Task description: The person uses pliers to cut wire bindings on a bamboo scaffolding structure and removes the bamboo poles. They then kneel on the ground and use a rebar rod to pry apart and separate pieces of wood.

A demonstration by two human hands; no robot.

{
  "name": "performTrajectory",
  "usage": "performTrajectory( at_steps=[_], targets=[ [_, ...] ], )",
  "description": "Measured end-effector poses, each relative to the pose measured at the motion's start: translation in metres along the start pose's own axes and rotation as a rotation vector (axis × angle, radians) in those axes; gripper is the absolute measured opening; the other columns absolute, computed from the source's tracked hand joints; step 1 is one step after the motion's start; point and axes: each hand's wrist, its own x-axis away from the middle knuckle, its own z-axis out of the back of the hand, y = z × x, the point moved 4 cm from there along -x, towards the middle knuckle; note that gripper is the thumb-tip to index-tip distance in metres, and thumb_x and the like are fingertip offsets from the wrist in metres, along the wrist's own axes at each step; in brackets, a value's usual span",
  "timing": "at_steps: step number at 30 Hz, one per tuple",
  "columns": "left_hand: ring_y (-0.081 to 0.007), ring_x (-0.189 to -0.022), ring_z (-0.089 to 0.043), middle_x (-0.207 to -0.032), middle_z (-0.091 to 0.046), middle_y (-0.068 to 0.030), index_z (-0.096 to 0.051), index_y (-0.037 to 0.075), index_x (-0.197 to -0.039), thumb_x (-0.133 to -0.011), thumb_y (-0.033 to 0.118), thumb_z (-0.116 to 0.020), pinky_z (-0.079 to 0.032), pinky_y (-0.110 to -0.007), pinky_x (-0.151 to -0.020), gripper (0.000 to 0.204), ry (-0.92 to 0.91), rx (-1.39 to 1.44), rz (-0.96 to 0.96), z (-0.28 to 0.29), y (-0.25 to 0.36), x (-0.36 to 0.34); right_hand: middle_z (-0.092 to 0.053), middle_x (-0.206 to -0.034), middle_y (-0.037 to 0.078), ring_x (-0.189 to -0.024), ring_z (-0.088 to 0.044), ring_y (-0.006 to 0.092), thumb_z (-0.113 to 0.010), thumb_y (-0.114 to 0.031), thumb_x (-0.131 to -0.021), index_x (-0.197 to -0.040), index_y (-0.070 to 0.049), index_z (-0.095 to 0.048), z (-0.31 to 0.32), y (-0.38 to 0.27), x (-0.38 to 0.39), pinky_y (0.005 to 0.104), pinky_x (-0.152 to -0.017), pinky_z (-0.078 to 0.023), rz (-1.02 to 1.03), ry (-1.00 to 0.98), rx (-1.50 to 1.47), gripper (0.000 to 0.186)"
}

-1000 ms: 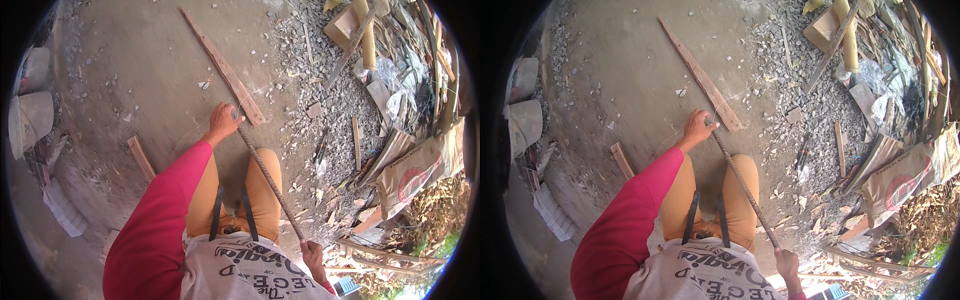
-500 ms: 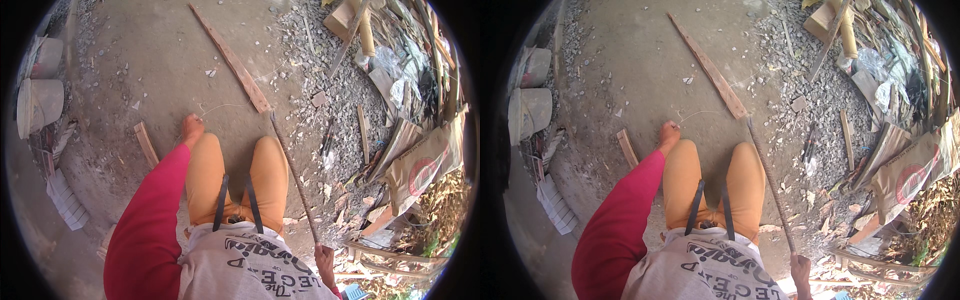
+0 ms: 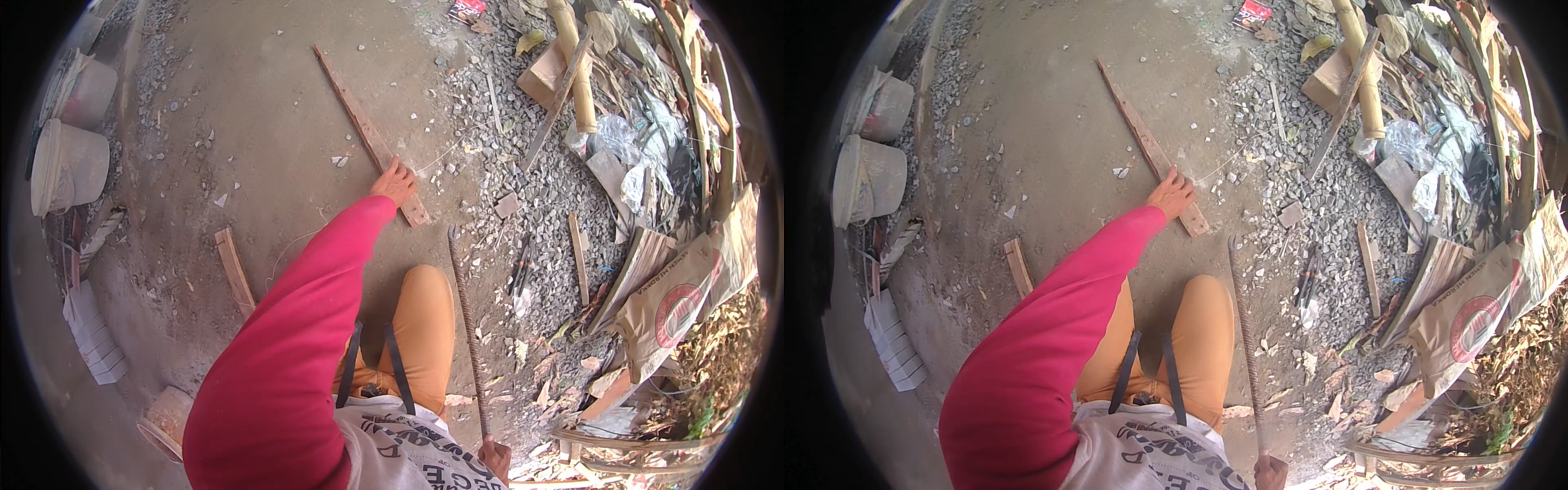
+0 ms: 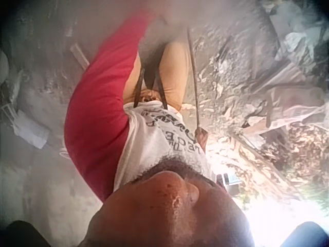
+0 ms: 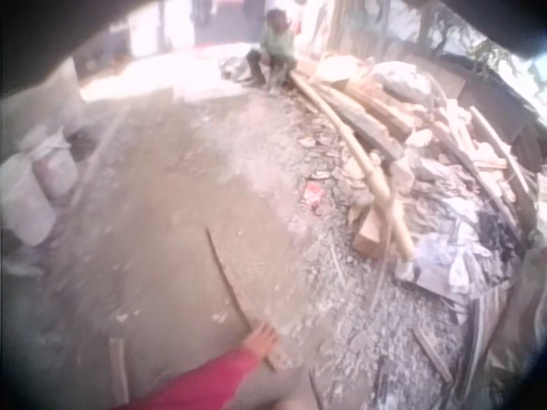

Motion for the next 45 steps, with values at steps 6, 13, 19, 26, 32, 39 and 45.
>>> performTrajectory(
  at_steps=[6, 13, 19, 26, 32, 39, 45],
  targets=[
    [-0.0283, -0.108, -0.068, -0.109, -0.068, -0.0116, -0.074, 0.005, -0.108, -0.091, 0.014, -0.063, -0.053, -0.055, -0.091, 0.022, 0.019, 0.069, -0.216, 0.031, -0.019, -0.027, -0.048, -0.050, 0.005, -0.047, -0.044, 0.0165, -0.053, -0.050, -0.106, -0.057, 0.001, -0.055, 0.003, -0.001, -0.014, 0.0384, -0.050, -0.035, -0.151, -0.013, -0.093, 0.071],
    [-0.0397, -0.100, -0.073, -0.105, -0.071, -0.0239, -0.075, -0.004, -0.100, -0.082, 0.019, -0.079, -0.060, -0.049, -0.082, 0.029, 0.166, 0.378, 0.088, 0.131, -0.113, -0.101, -0.045, -0.053, 0.000, -0.047, -0.041, 0.0095, -0.057, -0.045, -0.106, -0.061, -0.004, -0.055, 0.027, -0.010, -0.057, 0.0312, -0.045, -0.028, -0.211, 0.015, -0.321, 0.061],
    [-0.0402, -0.109, -0.073, -0.117, -0.075, -0.0209, -0.077, 0.001, -0.109, -0.083, 0.041, -0.086, -0.057, -0.050, -0.092, 0.049, -0.002, 0.702, 0.713, 0.135, -0.209, -0.126, -0.043, -0.050, -0.002, -0.041, -0.038, 0.0086, -0.055, -0.049, -0.109, -0.059, -0.007, -0.052, 0.036, -0.021, -0.078, 0.0294, -0.041, -0.024, 0.035, 0.074, -0.219, 0.066],
    [-0.0389, -0.129, -0.063, -0.133, -0.068, -0.0224, -0.054, 0.004, -0.145, -0.086, 0.024, -0.079, -0.050, -0.047, -0.105, 0.067, 0.051, 0.907, 0.882, 0.080, -0.201, -0.108, -0.044, -0.052, -0.002, -0.043, -0.038, 0.0083, -0.054, -0.050, -0.109, -0.061, -0.006, -0.053, 0.025, -0.047, -0.081, 0.0287, -0.043, -0.025, -0.048, 0.041, -0.272, 0.066],
    [-0.0412, -0.130, -0.060, -0.135, -0.065, -0.0249, -0.052, 0.002, -0.145, -0.080, 0.004, -0.064, -0.047, -0.045, -0.109, 0.066, 0.326, 1.159, 0.837, 0.002, -0.194, -0.010, -0.046, -0.054, -0.001, -0.049, -0.041, 0.0089, -0.055, -0.052, -0.108, -0.062, -0.004, -0.054, 0.008, -0.044, -0.126, 0.0307, -0.047, -0.029, 0.107, 0.061, -0.133, 0.066],
    [-0.0391, -0.128, -0.057, -0.134, -0.059, -0.0227, -0.057, 0.001, -0.139, -0.092, 0.028, -0.077, -0.046, -0.050, -0.109, 0.057, -0.160, 1.127, 1.049, -0.043, -0.086, 0.131, -0.047, -0.054, 0.014, -0.055, -0.044, 0.0256, -0.067, -0.055, -0.097, -0.068, 0.005, -0.060, -0.028, -0.024, -0.230, 0.0466, -0.056, -0.035, 0.233, 0.170, 0.108, 0.068],
    [-0.0373, -0.127, -0.054, -0.131, -0.055, -0.0211, -0.052, 0.001, -0.143, -0.096, 0.038, -0.076, -0.046, -0.051, -0.104, 0.065, -0.038, 0.846, 1.017, -0.052, -0.054, 0.124, -0.067, -0.071, 0.028, -0.072, -0.069, 0.0425, -0.069, -0.051, -0.095, -0.078, 0.003, -0.072, -0.064, -0.004, -0.331, 0.0514, -0.069, -0.051, 0.185, 0.019, 0.347, 0.057]
  ],
)
